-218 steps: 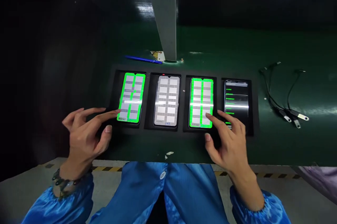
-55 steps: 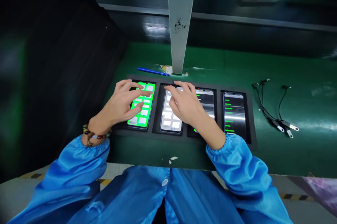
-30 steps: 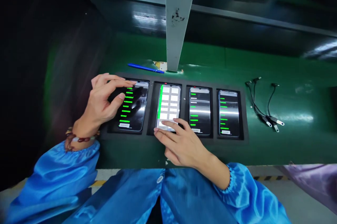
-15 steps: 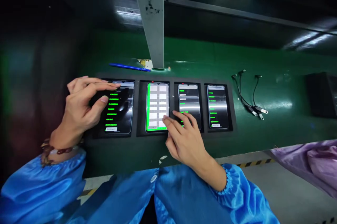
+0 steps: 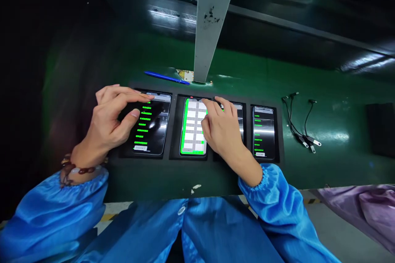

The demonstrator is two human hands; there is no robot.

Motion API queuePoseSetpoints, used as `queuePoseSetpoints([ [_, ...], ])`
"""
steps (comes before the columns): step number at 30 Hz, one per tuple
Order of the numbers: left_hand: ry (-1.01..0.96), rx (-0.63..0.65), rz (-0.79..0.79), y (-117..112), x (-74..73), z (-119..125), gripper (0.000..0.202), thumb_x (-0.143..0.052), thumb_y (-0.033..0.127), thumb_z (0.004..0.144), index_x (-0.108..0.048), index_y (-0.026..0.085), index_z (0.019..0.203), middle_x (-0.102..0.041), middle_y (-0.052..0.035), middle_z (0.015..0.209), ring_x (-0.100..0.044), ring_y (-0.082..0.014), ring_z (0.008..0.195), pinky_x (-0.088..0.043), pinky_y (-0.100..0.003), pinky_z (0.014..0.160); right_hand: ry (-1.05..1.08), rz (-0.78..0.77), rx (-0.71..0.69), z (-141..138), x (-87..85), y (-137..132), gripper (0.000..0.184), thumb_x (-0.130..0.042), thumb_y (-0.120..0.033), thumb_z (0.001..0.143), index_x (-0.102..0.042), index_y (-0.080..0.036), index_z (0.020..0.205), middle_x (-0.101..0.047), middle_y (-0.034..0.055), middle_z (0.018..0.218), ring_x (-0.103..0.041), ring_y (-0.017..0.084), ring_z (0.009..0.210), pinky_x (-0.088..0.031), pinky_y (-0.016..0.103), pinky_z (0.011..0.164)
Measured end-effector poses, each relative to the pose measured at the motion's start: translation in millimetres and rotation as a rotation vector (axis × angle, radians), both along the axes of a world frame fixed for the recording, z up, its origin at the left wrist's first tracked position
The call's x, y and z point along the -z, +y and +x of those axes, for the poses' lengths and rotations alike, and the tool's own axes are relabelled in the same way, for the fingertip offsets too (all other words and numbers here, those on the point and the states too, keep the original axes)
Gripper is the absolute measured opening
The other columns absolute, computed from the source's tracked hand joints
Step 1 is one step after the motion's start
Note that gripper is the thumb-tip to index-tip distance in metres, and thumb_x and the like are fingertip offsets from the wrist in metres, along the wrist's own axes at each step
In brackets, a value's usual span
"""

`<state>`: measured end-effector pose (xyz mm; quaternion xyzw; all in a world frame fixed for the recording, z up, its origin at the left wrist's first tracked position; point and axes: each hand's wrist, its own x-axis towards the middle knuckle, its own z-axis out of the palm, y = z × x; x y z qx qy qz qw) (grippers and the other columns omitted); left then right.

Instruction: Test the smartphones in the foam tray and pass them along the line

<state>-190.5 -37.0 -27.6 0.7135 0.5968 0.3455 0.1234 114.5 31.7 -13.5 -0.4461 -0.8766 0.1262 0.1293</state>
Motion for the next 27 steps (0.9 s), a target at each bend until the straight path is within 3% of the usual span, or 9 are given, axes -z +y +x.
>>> queuePoseSetpoints([
  [7, -0.004, 0.028, 0.012, 0.2, 1.8, -1.4, 0.027, -0.054, 0.035, 0.107, -0.07, 0.031, 0.128, -0.08, -0.0038, 0.132, -0.069, -0.0311, 0.127, -0.039, -0.062, 0.126, 0.029, -0.05, -0.153, -29.1, -1.0, 3.2, 0.052, -0.037, -0.015, 0.109, -0.059, -0.018, 0.156, -0.078, 0.0102, 0.139, -0.05, 0.035, 0.153, -0.036, 0.056, 0.127],
  [15, 0.01, 0.012, -0.003, 0.0, 1.6, -1.8, 0.027, -0.052, 0.039, 0.108, -0.071, 0.032, 0.128, -0.081, -0.0038, 0.131, -0.069, -0.0313, 0.128, -0.036, -0.064, 0.129, 0.029, -0.01, -0.001, -1.8, 3.5, 6.2, 0.054, -0.04, -0.014, 0.106, -0.059, -0.023, 0.156, -0.075, 0.0113, 0.144, -0.054, 0.036, 0.149, -0.035, 0.06, 0.125],
  [20, 0.008, 0.012, 0.013, -0.4, 1.7, -2.0, 0.027, -0.053, 0.036, 0.108, -0.071, 0.032, 0.128, -0.08, -0.0027, 0.132, -0.07, -0.0307, 0.128, -0.036, -0.065, 0.129, 0.061, -0.051, -0.084, -0.9, 1.2, 5.3, 0.051, -0.041, -0.015, 0.107, -0.063, -0.023, 0.152, -0.076, 0.0109, 0.143, -0.053, 0.034, 0.152, -0.035, 0.058, 0.127],
  [23, 0.009, -0.009, 0.009, -0.8, 1.4, -1.9, 0.027, -0.053, 0.039, 0.108, -0.072, 0.031, 0.127, -0.08, -0.0018, 0.132, -0.07, -0.0306, 0.128, -0.037, -0.065, 0.13, 0.048, -0.068, -0.137, 4.6, -3.4, -10.1, 0.049, -0.043, -0.015, 0.107, -0.063, -0.022, 0.152, -0.081, 0.01, 0.13, -0.055, 0.034, 0.151, -0.034, 0.059, 0.128],
  [27, 0.022, -0.029, -0.023, -1.2, -0.7, -1.8, 0.031, -0.05, 0.043, 0.108, -0.072, 0.028, 0.124, -0.08, -0.0003, 0.13, -0.069, -0.0297, 0.129, -0.037, -0.067, 0.131, 0.043, -0.098, -0.219, 22.6, -7.8, -52.0, 0.059, -0.049, -0.013, 0.104, -0.056, -0.026, 0.161, -0.085, 0.0052, 0.12, -0.058, 0.033, 0.149, -0.035, 0.06, 0.128],
])
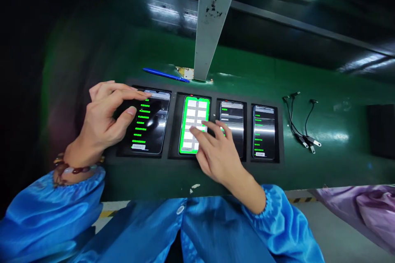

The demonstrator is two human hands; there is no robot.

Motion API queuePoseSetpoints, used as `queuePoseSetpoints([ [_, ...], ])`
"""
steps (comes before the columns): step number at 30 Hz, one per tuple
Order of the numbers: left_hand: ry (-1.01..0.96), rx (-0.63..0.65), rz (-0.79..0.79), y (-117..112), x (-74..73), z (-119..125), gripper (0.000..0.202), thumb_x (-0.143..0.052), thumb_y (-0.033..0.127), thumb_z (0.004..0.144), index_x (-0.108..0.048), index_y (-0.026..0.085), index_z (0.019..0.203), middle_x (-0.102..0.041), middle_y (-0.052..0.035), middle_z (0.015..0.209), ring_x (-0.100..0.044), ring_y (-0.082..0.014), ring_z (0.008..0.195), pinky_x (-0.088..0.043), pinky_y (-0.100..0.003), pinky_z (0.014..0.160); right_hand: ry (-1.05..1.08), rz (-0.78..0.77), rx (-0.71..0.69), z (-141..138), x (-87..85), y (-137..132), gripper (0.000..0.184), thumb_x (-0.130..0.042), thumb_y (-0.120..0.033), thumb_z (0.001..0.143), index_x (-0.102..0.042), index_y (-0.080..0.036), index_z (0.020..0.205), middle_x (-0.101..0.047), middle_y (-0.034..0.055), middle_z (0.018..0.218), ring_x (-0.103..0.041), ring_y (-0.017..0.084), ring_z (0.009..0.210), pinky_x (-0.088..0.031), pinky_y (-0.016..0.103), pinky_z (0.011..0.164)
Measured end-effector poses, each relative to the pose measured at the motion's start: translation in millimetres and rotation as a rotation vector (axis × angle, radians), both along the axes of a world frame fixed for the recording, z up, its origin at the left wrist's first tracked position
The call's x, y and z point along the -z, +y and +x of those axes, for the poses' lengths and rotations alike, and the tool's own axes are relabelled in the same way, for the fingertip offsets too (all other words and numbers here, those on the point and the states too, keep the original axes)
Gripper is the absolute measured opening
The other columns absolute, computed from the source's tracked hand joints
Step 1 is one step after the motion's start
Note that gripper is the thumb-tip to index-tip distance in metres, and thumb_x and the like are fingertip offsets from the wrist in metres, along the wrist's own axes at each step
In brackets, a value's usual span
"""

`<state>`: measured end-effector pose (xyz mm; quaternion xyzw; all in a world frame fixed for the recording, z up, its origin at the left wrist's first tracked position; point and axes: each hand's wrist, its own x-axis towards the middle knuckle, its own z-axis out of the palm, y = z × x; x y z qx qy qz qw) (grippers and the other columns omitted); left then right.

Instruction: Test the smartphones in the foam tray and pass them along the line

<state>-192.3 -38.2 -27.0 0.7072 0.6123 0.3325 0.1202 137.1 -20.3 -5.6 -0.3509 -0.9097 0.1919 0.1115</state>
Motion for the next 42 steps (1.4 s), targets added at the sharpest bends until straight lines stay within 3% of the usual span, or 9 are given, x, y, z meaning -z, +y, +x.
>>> queuePoseSetpoints([
  [4, 0.012, 0.007, -0.003, -1.0, -1.1, -2.1, 0.032, -0.05, 0.041, 0.109, -0.071, 0.026, 0.127, -0.078, 0.0002, 0.131, -0.067, -0.028, 0.131, -0.036, -0.066, 0.132, 0.032, -0.014, -0.068, 15.6, -0.4, -34.1, 0.068, -0.053, -0.012, 0.1, -0.051, -0.028, 0.166, -0.086, 0.0014, 0.115, -0.064, 0.032, 0.144, -0.038, 0.059, 0.125],
  [7, 0.005, 0.021, 0.021, -1.9, 0.5, -4.2, 0.031, -0.052, 0.038, 0.111, -0.072, 0.025, 0.13, -0.079, -0.0024, 0.131, -0.066, -0.028, 0.132, -0.034, -0.064, 0.132, 0.06, -0.003, -0.08, 19.3, 1.2, -38.4, 0.064, -0.053, -0.011, 0.1, -0.055, -0.027, 0.163, -0.085, 0.0001, 0.106, -0.067, 0.03, 0.139, -0.039, 0.057, 0.124],
  [11, -0.009, 0.009, 0.059, -1.7, 3.7, -4.3, 0.027, -0.054, 0.036, 0.109, -0.073, 0.028, 0.128, -0.08, -0.0015, 0.129, -0.067, -0.0274, 0.129, -0.035, -0.061, 0.131, 0.062, 0.027, -0.016, 13.1, 4.5, -17.1, 0.057, -0.05, -0.01, 0.104, -0.059, -0.026, 0.158, -0.085, 0.0006, 0.107, -0.064, 0.032, 0.142, -0.038, 0.057, 0.124],
  [17, 0.005, -0.016, -0.009, -0.2, 1.0, -0.8, 0.03, -0.049, 0.043, 0.108, -0.072, 0.033, 0.124, -0.08, 0.0013, 0.128, -0.069, -0.0277, 0.13, -0.035, -0.06, 0.133, -0.02, 0.103, 0.057, -6.5, 12.4, 31.7, 0.057, -0.047, -0.012, 0.109, -0.05, -0.023, 0.165, -0.076, 0.0069, 0.143, -0.051, 0.036, 0.152, -0.037, 0.058, 0.125],
  [22, 0.015, -0.019, -0.015, -0.8, -2.2, -0.2, 0.03, -0.049, 0.041, 0.107, -0.072, 0.03, 0.124, -0.08, 0.001, 0.129, -0.068, -0.0261, 0.129, -0.035, -0.061, 0.133, -0.016, 0.13, 0.046, -17.1, 16.2, 44.5, 0.06, -0.046, -0.014, 0.109, -0.046, -0.024, 0.168, -0.078, 0.0077, 0.137, -0.05, 0.037, 0.152, -0.034, 0.06, 0.127],
  [28, 0.016, 0.008, 0.007, -0.7, 0.2, -1.0, 0.03, -0.05, 0.038, 0.108, -0.072, 0.029, 0.127, -0.079, 0.0005, 0.129, -0.068, -0.0266, 0.13, -0.036, -0.06, 0.132, -0.033, 0.109, -0.024, -24.3, 13.8, 35.2, 0.06, -0.045, -0.013, 0.109, -0.047, -0.024, 0.168, -0.078, 0.0066, 0.138, -0.049, 0.033, 0.155, -0.033, 0.056, 0.129],
  [35, -0.002, 0.013, 0.045, -0.1, 3.5, -1.9, 0.026, -0.056, 0.031, 0.106, -0.074, 0.029, 0.125, -0.081, -0.003, 0.126, -0.07, -0.029, 0.126, -0.038, -0.06, 0.129, -0.085, 0.211, 0.189, 0.3, 9.5, 27.6, 0.048, -0.048, -0.014, 0.107, -0.06, -0.019, 0.153, -0.079, 0.011, 0.134, -0.057, 0.032, 0.147, -0.038, 0.055, 0.125],
  [39, -0.005, 0.02, 0.057, -0.1, 4.0, -1.9, 0.026, -0.057, 0.03, 0.107, -0.074, 0.026, 0.126, -0.08, -0.0046, 0.127, -0.068, -0.0281, 0.126, -0.037, -0.06, 0.128, -0.124, 0.204, 0.181, -4.2, 0.0, 5.7, 0.048, -0.05, -0.015, 0.107, -0.059, -0.014, 0.154, -0.081, 0.0107, 0.13, -0.059, 0.033, 0.143, -0.038, 0.054, 0.125],
  [42, -0.008, 0.024, 0.077, 0.4, 4.0, -1.5, 0.026, -0.056, 0.03, 0.107, -0.074, 0.025, 0.126, -0.08, -0.0053, 0.127, -0.068, -0.0282, 0.126, -0.038, -0.059, 0.126, -0.145, 0.158, 0.149, -4.1, -8.8, -20.1, 0.051, -0.052, -0.014, 0.106, -0.056, -0.012, 0.157, -0.077, 0.0106, 0.142, -0.059, 0.033, 0.14, -0.039, 0.052, 0.124],
])
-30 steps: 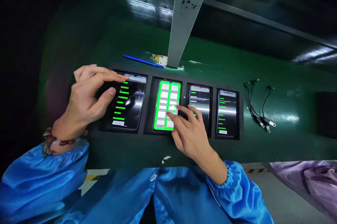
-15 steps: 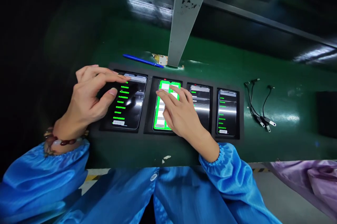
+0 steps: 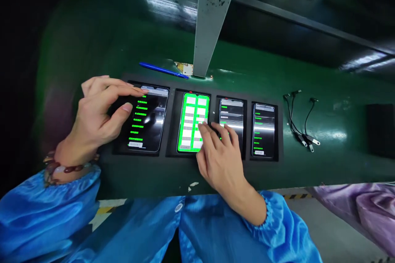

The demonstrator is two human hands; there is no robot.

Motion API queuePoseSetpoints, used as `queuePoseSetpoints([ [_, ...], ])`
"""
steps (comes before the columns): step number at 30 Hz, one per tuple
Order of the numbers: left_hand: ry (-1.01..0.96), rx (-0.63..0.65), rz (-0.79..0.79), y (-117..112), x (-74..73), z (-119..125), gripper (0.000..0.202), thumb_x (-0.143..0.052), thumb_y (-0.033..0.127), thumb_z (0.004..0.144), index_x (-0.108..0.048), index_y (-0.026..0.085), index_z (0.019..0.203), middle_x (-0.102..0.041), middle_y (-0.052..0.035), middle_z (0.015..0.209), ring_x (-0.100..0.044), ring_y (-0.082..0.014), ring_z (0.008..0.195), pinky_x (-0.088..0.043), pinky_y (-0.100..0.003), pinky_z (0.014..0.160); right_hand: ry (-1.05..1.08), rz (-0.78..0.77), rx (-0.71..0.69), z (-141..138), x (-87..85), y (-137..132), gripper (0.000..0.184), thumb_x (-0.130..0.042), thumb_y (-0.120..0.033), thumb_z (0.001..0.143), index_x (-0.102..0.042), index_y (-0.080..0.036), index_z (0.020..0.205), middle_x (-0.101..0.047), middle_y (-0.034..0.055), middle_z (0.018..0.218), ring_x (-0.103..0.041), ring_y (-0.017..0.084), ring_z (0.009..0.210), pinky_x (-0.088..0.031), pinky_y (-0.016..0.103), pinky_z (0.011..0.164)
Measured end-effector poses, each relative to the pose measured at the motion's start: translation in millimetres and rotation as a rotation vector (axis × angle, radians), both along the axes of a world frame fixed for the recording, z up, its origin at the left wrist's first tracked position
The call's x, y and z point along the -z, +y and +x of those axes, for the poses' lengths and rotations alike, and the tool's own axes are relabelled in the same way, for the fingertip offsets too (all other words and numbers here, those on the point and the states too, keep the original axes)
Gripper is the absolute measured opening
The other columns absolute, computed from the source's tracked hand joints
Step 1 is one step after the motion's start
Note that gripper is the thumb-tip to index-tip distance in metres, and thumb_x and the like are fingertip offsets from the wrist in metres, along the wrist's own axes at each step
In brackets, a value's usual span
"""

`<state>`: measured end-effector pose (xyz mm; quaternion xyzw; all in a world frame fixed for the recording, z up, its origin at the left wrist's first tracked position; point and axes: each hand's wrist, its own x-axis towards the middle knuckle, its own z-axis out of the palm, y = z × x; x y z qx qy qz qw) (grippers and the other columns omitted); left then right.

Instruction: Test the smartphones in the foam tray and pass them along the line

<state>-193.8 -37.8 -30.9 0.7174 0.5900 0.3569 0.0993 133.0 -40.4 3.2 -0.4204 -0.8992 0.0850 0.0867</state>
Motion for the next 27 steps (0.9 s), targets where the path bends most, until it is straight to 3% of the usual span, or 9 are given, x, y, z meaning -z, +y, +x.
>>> queuePoseSetpoints([
  [5, -0.007, 0.011, 0.033, 1.2, 0.4, 1.0, 0.025, -0.056, 0.031, 0.108, -0.074, 0.026, 0.125, -0.08, -0.0037, 0.126, -0.069, -0.028, 0.123, -0.038, -0.058, 0.125, 0.012, -0.099, -0.016, 12.5, -7.2, -42.5, 0.058, -0.053, -0.013, 0.104, -0.051, -0.015, 0.162, -0.074, 0.0073, 0.151, -0.059, 0.03, 0.138, -0.039, 0.051, 0.123],
  [11, -0.008, -0.001, 0.019, 1.6, 4.3, 1.6, 0.027, -0.055, 0.035, 0.108, -0.075, 0.026, 0.123, -0.08, -0.0043, 0.126, -0.068, -0.0291, 0.125, -0.037, -0.058, 0.124, -0.054, -0.121, 0.0, 12.3, -13.7, -71.3, 0.058, -0.052, -0.014, 0.103, -0.054, -0.011, 0.161, -0.071, 0.011, 0.154, -0.057, 0.03, 0.141, -0.042, 0.049, 0.119],
  [19, -0.005, 0.003, -0.015, -0.1, -3.5, 3.2, 0.027, -0.055, 0.035, 0.108, -0.074, 0.027, 0.124, -0.081, -0.0037, 0.128, -0.069, -0.0285, 0.126, -0.037, -0.059, 0.127, -0.071, -0.094, 0.015, 3.0, -10.3, -63.2, 0.058, -0.053, -0.016, 0.102, -0.054, -0.008, 0.16, -0.069, 0.017, 0.155, -0.048, 0.036, 0.151, -0.043, 0.057, 0.122],
  [23, -0.002, 0.008, -0.006, -0.3, -5.6, 4.7, 0.026, -0.055, 0.035, 0.108, -0.074, 0.027, 0.124, -0.081, -0.0031, 0.128, -0.069, -0.0287, 0.126, -0.036, -0.06, 0.128, -0.045, -0.127, -0.039, -14.7, 0.1, -50.9, 0.058, -0.054, -0.015, 0.102, -0.056, -0.014, 0.16, -0.06, 0.0117, 0.167, -0.047, 0.037, 0.152, -0.044, 0.06, 0.123],
  [27, 0.001, 0.011, -0.01, -0.9, -4.5, 4.0, 0.026, -0.055, 0.033, 0.108, -0.074, 0.026, 0.124, -0.081, -0.0036, 0.127, -0.069, -0.0281, 0.125, -0.035, -0.059, 0.129, -0.005, -0.176, -0.097, -19.0, 4.2, -47.4, 0.06, -0.053, -0.014, 0.103, -0.054, -0.018, 0.163, -0.058, 0.0045, 0.17, -0.044, 0.035, 0.157, -0.037, 0.057, 0.13],
])
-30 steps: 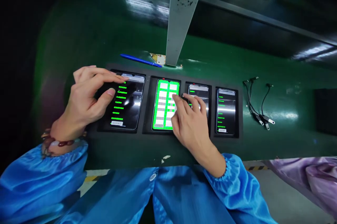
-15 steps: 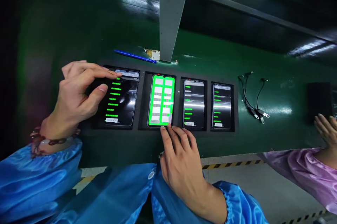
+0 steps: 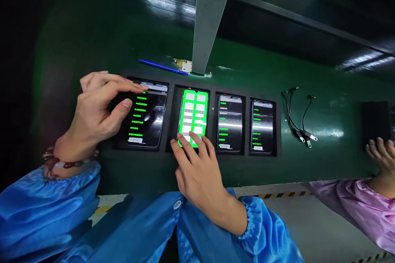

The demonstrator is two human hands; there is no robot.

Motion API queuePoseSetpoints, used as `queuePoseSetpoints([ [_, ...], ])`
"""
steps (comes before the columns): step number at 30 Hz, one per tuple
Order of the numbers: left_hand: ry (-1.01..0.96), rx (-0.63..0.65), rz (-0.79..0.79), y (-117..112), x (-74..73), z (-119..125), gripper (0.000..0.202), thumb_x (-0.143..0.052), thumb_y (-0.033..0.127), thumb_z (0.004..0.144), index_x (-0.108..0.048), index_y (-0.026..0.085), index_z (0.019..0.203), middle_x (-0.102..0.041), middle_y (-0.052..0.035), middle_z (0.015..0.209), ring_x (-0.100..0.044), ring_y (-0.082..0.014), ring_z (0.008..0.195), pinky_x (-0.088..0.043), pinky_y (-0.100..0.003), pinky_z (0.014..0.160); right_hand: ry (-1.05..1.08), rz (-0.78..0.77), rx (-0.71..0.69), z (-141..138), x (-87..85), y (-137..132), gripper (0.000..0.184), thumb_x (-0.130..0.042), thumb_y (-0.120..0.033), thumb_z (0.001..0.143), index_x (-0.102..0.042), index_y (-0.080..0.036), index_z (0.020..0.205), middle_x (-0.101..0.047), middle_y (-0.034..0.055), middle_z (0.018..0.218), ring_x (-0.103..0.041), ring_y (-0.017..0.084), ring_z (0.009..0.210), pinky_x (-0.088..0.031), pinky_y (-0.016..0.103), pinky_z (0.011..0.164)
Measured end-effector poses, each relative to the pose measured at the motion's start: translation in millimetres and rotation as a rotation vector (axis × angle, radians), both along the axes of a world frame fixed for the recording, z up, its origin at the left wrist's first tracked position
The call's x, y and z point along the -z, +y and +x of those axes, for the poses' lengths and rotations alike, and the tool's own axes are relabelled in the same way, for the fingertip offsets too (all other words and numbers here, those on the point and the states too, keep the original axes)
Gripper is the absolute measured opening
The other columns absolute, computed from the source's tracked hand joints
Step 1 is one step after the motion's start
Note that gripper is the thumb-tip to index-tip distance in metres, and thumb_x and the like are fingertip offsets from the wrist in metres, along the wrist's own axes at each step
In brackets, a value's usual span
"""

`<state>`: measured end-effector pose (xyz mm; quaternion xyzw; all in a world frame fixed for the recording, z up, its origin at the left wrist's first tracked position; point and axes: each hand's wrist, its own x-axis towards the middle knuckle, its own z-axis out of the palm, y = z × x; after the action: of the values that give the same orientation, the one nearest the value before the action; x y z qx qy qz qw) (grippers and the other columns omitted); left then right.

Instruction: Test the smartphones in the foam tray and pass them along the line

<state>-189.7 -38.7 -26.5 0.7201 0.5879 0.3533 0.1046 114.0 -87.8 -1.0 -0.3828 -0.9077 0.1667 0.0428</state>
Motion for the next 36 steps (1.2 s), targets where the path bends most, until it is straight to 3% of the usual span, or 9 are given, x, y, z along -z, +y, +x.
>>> queuePoseSetpoints([
  [6, 0.006, 0.002, -0.005, -0.6, 0.3, -1.9, 0.027, -0.055, 0.034, 0.108, -0.075, 0.025, 0.125, -0.08, -0.005, 0.127, -0.068, -0.0276, 0.127, -0.036, -0.058, 0.128, 0.043, 0.059, 0.214, 23.2, -3.6, -3.3, 0.057, -0.051, -0.012, 0.105, -0.051, -0.02, 0.161, -0.069, 0.0062, 0.158, -0.048, 0.035, 0.153, -0.04, 0.058, 0.124],
  [13, 0.002, 0.007, -0.007, -0.3, 1.2, -3.2, 0.027, -0.055, 0.034, 0.109, -0.074, 0.027, 0.126, -0.08, -0.0036, 0.128, -0.068, -0.0273, 0.127, -0.036, -0.057, 0.127, 0.091, 0.058, 0.111, -13.6, 8.8, 13.9, 0.053, -0.05, -0.014, 0.106, -0.054, -0.017, 0.16, -0.064, 0.0053, 0.164, -0.046, 0.034, 0.154, -0.035, 0.055, 0.13],
  [20, 0.003, -0.002, -0.014, -1.8, 1.2, -4.0, 0.027, -0.054, 0.036, 0.109, -0.074, 0.028, 0.126, -0.08, -0.0031, 0.128, -0.068, -0.0275, 0.128, -0.036, -0.057, 0.128, 0.086, 0.132, 0.296, 11.5, 5.6, 16.3, 0.055, -0.049, -0.011, 0.105, -0.055, -0.021, 0.159, -0.076, 0.0103, 0.143, -0.052, 0.036, 0.149, -0.041, 0.058, 0.12],
  [27, 0.001, -0.002, -0.008, -0.5, 2.9, -4.2, 0.027, -0.055, 0.035, 0.109, -0.074, 0.028, 0.126, -0.08, -0.0039, 0.129, -0.068, -0.0282, 0.127, -0.037, -0.057, 0.127, 0.09, 0.093, 0.147, -22.3, 14.7, 26.2, 0.056, -0.05, -0.013, 0.104, -0.055, -0.02, 0.159, -0.067, 0.0055, 0.161, -0.048, 0.033, 0.155, -0.035, 0.055, 0.13],
  [33, 0.003, -0.017, -0.015, -0.4, 1.5, -4.0, 0.028, -0.054, 0.037, 0.109, -0.075, 0.027, 0.126, -0.079, -0.005, 0.128, -0.068, -0.0284, 0.127, -0.037, -0.057, 0.127, 0.103, 0.153, 0.312, 0.3, 10.5, 34.9, 0.054, -0.049, -0.01, 0.104, -0.058, -0.02, 0.156, -0.078, 0.0105, 0.136, -0.053, 0.036, 0.149, -0.041, 0.058, 0.122],
  [36, 0.003, -0.015, -0.02, -0.6, 1.9, -4.4, 0.028, -0.054, 0.037, 0.109, -0.074, 0.028, 0.126, -0.08, -0.004, 0.129, -0.068, -0.0278, 0.128, -0.036, -0.057, 0.128, 0.102, 0.15, 0.3, 0.9, 9.6, 38.1, 0.055, -0.05, -0.011, 0.103, -0.058, -0.019, 0.156, -0.078, 0.011, 0.137, -0.051, 0.036, 0.15, -0.041, 0.059, 0.124],
])
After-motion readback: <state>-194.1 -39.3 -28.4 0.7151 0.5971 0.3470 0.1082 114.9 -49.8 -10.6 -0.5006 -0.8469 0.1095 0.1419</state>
